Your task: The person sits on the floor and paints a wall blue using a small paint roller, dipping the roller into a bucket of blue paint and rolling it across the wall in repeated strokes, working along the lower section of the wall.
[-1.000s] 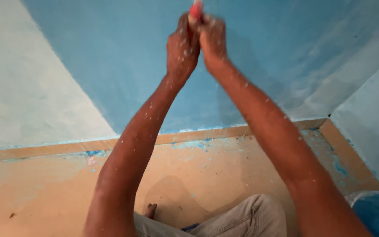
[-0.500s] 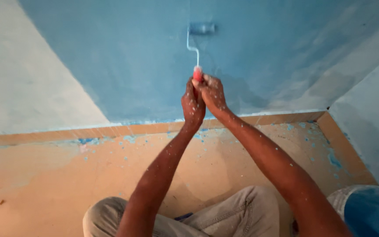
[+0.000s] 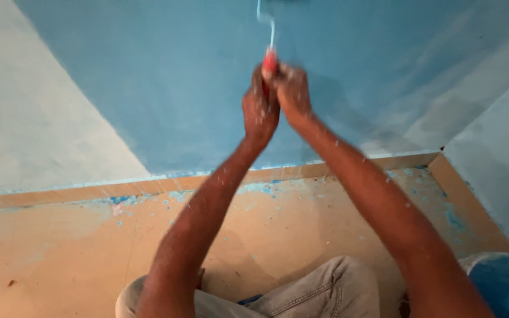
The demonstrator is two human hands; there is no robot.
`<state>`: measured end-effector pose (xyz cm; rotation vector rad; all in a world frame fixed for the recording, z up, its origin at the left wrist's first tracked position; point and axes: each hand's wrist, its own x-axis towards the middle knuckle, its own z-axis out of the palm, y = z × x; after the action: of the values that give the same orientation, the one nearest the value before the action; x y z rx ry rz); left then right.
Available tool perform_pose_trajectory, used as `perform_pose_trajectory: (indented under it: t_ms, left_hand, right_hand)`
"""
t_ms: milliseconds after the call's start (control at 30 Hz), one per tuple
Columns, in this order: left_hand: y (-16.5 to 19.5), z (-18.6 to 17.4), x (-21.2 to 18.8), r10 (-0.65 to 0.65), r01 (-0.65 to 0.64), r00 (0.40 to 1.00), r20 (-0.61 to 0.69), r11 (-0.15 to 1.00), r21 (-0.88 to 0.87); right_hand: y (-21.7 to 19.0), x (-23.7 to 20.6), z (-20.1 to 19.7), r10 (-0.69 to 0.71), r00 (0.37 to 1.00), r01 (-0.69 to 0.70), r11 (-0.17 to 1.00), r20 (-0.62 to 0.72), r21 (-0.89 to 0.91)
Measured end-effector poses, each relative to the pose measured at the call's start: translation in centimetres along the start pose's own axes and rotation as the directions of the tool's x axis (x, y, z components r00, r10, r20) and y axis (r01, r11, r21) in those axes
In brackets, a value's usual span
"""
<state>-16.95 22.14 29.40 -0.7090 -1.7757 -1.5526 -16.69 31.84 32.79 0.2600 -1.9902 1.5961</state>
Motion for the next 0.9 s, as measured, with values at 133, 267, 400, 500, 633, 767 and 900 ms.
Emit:
perform_pose_trajectory:
  t_ms: [133,267,400,500,633,767,900]
  left_hand:
    - [3.2,-0.4,7.3,0.233,-0.233,0.972,-0.015,0.972,-0.026]
    - [3.8,-3.1,10.0,0.147,-0.154,0.977,0.153,0.987,0.038]
    - [0.6,-6.5,5.6,0.13,-0.161,0.961,0.245,0.981,0.111]
    - [-2.6,-8.3,0.6,0.091,-0.137,0.967,0.237,0.972,0.188]
    - [-6.8,-10.6,-6.9,0.009,-0.07,0.977,0.214,0.958,0.278]
    - [-9.2,-11.4,-13.6,-0.071,0.029,0.982,0.175,0.973,0.23]
    - [-9.4,-11.1,-13.6,-0.088,0.039,0.982,0.167,0.961,0.273]
  right_hand:
    - [-5.6,5.3,-1.3,-0.069,0.997,0.074,0.988,-0.041,0.135]
    - [-6.6,5.6,0.7,-0.008,0.996,0.044,0.909,-0.088,0.415]
    - [-1.6,2.1,4.7,0.033,0.994,0.006,0.932,-0.103,0.362]
    - [3.6,-1.8,7.9,0.083,0.99,-0.037,0.934,-0.116,0.355]
    - [10.4,-9.0,11.5,0.198,0.98,-0.172,0.878,-0.011,0.446]
    - [14.7,-13.9,13.1,0.279,0.957,-0.283,0.829,0.082,0.483]
    - [15.0,-14.1,13.1,0.325,0.944,-0.314,0.84,0.055,0.442]
